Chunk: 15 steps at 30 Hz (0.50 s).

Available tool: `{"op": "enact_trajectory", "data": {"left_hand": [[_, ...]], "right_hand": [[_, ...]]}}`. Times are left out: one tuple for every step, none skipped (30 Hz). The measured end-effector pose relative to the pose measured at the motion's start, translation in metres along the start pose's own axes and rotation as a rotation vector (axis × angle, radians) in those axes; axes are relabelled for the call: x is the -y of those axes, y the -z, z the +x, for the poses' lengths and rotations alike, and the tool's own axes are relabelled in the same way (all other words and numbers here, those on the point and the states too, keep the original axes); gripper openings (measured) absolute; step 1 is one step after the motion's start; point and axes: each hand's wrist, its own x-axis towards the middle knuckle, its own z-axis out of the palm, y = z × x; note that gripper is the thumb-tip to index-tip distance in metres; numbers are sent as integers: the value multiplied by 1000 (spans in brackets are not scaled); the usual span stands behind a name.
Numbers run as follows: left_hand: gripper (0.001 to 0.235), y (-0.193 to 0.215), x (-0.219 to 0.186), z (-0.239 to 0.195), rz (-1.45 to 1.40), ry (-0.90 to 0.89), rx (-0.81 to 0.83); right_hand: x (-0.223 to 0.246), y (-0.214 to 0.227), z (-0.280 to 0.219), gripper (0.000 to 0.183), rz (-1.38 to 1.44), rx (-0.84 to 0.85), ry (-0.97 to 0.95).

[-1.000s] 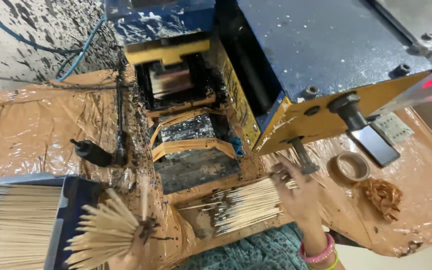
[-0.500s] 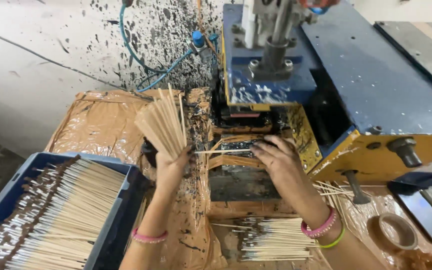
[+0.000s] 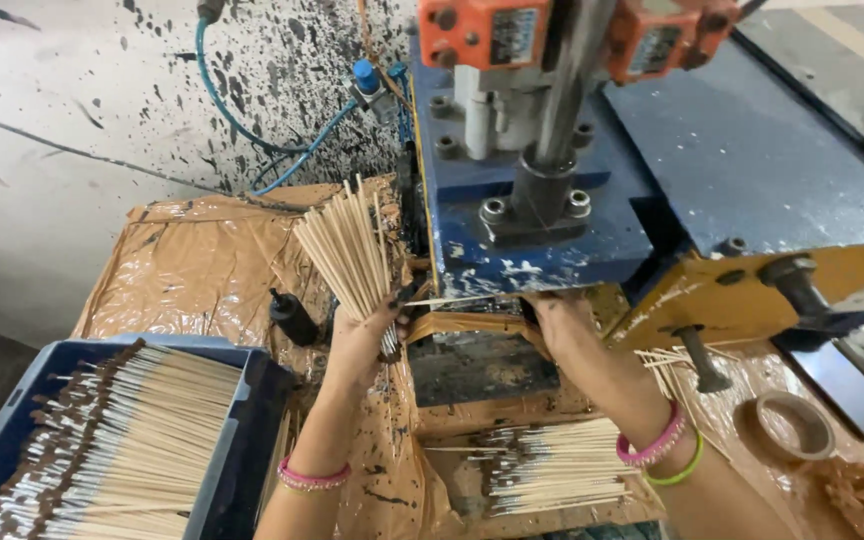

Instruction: Feeding raw wooden sticks into an industrial machine to coat them with incense paste.

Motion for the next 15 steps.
{"op": "enact_trajectory", "data": {"left_hand": [[18, -2, -4, -10, -2, -7, -14], [18, -4, -7, -20, -4, -14, -28], [18, -1, -7, -30, -2, -4, -16], [24, 4, -7, -39, 82, -93, -98], [31, 7, -4, -49, 162, -178, -178], [31, 26, 8, -58, 160, -164, -165], [29, 45, 24, -69, 188, -239, -215], [27, 65, 40, -79, 216, -315, -265], [27, 83, 50, -92, 213, -288, -250], [23, 101, 58, -105, 184, -241, -214], [19, 120, 64, -114, 156, -207, -180], [19, 120, 69, -119, 151, -192, -168], [20, 121, 72, -126, 224, -197, -101], [21, 124, 73, -133, 296, -202, -34], [21, 113, 82, -135, 296, -204, -41]], "right_hand": [[16, 18, -2, 36, -53, -23, 28], [31, 36, -4, 35, -106, -46, 56], [45, 53, -3, 35, -113, -48, 42], [59, 70, -2, 35, -197, -80, 91], [72, 88, -2, 35, -284, -106, 138], [46, 79, -28, 35, -294, -100, 122], [21, 72, -57, 26, -133, -184, -88], [-3, 65, -88, 17, 26, -271, -299], [-12, 70, -104, 17, 11, -262, -324], [-20, 75, -119, 21, -46, -297, -365], [-30, 80, -129, 26, -101, -339, -393], [-30, 79, -137, 26, -114, -337, -408], [-32, 76, -143, 26, -159, -306, -385], [-31, 73, -148, 28, -203, -275, -363], [-24, 61, -146, 28, -199, -273, -358]]}}
